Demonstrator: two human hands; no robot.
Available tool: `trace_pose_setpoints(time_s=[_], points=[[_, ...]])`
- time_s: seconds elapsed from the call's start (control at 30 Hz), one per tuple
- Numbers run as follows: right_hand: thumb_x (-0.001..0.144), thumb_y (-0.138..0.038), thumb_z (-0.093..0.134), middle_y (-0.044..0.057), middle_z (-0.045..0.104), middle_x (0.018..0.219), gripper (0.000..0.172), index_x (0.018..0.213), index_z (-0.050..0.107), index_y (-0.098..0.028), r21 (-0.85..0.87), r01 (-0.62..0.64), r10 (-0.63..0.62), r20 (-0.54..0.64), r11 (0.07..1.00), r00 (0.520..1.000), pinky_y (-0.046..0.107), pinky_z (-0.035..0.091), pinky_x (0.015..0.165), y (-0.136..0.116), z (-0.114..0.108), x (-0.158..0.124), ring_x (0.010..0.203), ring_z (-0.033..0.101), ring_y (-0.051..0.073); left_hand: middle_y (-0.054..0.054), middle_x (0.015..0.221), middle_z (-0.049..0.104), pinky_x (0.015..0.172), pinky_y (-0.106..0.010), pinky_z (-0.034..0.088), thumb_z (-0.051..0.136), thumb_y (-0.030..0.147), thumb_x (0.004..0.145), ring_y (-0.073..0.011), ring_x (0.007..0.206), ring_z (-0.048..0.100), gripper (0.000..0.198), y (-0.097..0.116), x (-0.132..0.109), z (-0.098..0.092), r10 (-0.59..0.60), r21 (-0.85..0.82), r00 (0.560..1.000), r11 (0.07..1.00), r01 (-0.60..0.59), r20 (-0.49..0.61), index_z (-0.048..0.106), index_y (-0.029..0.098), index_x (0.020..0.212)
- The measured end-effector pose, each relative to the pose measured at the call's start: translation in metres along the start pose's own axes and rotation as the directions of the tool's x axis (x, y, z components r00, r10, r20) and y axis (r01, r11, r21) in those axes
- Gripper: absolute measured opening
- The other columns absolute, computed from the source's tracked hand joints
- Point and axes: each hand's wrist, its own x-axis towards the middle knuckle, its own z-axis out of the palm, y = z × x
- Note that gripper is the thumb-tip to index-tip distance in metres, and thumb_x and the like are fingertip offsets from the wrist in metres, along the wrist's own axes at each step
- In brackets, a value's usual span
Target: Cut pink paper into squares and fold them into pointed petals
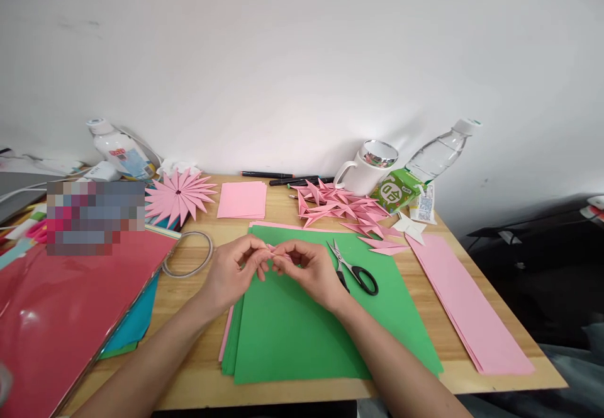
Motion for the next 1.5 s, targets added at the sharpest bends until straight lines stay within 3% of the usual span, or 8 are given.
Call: trace_pose_setpoints(time_s=[0.1,0.17,0.37,0.53,0.8,1.0,1.37,1.5], points=[[0.074,-0.033,0.07,0.001,0.066,0.067,0.017,0.08,0.066,-0.017,0.039,-0.039,0.038,0.038,0.998,0.999,0.024,0.052,0.055,-0.002,-0.001,0.001,0.058,0.061,0.011,-0.001,0.069,0.061,0.06,-0.023,0.045,0.048,0.021,0.087,-0.011,0.058,0.057,0.016,-0.004,-0.002,0.0,0.184,0.149,0.982,0.973,-0.178,-0.029,0.061,0.019,0.077],[0.074,-0.032,0.071,0.001,0.067,0.066,0.017,0.08,0.066,-0.017,0.054,-0.033,0.032,0.017,0.998,0.999,0.024,0.052,0.055,-0.002,-0.001,0.001,0.058,0.061,0.012,-0.002,0.073,0.061,0.061,-0.023,0.045,0.047,0.023,0.088,-0.0108,0.058,0.057,0.017,-0.004,-0.002,0.0,0.209,0.124,0.977,0.971,-0.202,-0.043,0.061,0.019,0.078],[0.073,-0.03,0.072,0.0,0.066,0.066,0.014,0.08,0.067,-0.018,0.068,0.015,-0.009,-0.081,0.998,0.997,0.023,0.05,0.052,-0.002,-0.001,0.002,0.058,0.061,0.012,-0.002,0.074,0.059,0.057,-0.023,0.048,0.051,0.031,0.087,-0.0117,0.061,0.059,0.017,0.002,0.002,0.001,-0.027,-0.2,1.0,0.98,0.026,-0.003,0.059,0.018,0.083],[0.072,-0.026,0.073,0.001,0.065,0.076,0.011,0.077,0.068,-0.018,0.109,0.062,-0.056,-0.059,0.992,0.997,0.022,0.049,0.055,0.001,-0.002,0.003,0.061,0.059,0.01,-0.004,0.082,0.057,0.066,-0.026,0.052,0.066,0.028,0.076,-0.0152,0.077,0.06,0.014,0.001,0.004,0.005,-0.072,-0.344,0.997,0.937,0.067,-0.003,0.06,0.016,0.078],[0.077,-0.041,0.066,0.002,0.063,0.075,0.022,0.079,0.065,-0.019,-0.019,0.023,-0.025,-0.142,1.0,0.99,0.021,0.043,0.05,0.0,-0.005,0.006,0.062,0.054,0.011,-0.006,0.089,0.061,0.071,-0.027,0.051,0.066,0.026,0.071,-0.0165,0.083,0.061,0.012,0.004,0.007,0.001,-0.16,-0.341,0.987,0.928,0.147,-0.01,0.062,0.015,0.07],[0.07,-0.032,0.074,0.001,0.065,0.084,0.036,0.101,0.057,-0.022,0.152,-0.074,0.09,-0.102,0.986,0.991,0.02,0.045,0.055,0.0,-0.004,0.006,0.067,0.059,0.012,-0.006,0.086,0.065,0.071,-0.028,0.05,0.067,0.029,0.069,-0.0158,0.078,0.062,0.016,0.008,0.009,0.0,-0.294,-0.436,0.955,0.854,0.284,0.046,0.062,0.014,0.075],[0.055,-0.026,0.083,-0.004,0.058,0.064,0.032,0.068,0.055,-0.015,0.165,-0.214,0.211,0.031,0.963,0.977,0.022,0.044,0.056,0.004,0.001,0.004,0.058,0.054,0.009,-0.001,0.066,0.062,0.049,-0.021,0.044,0.075,0.039,0.062,-0.0084,0.052,0.052,0.031,0.0,0.008,-0.002,-0.418,-0.349,0.882,0.811,0.47,0.216,0.064,0.012,0.071],[0.06,-0.032,0.08,-0.003,0.058,0.063,0.028,0.069,0.058,-0.016,0.108,-0.181,0.18,0.021,0.977,0.983,0.022,0.043,0.054,0.002,-0.001,0.005,0.056,0.053,0.009,-0.001,0.06,0.06,0.048,-0.022,0.043,0.073,0.043,0.064,-0.0095,0.051,0.052,0.032,0.002,0.008,-0.004,-0.379,-0.315,0.9,0.846,0.431,0.215,0.065,0.012,0.066]])
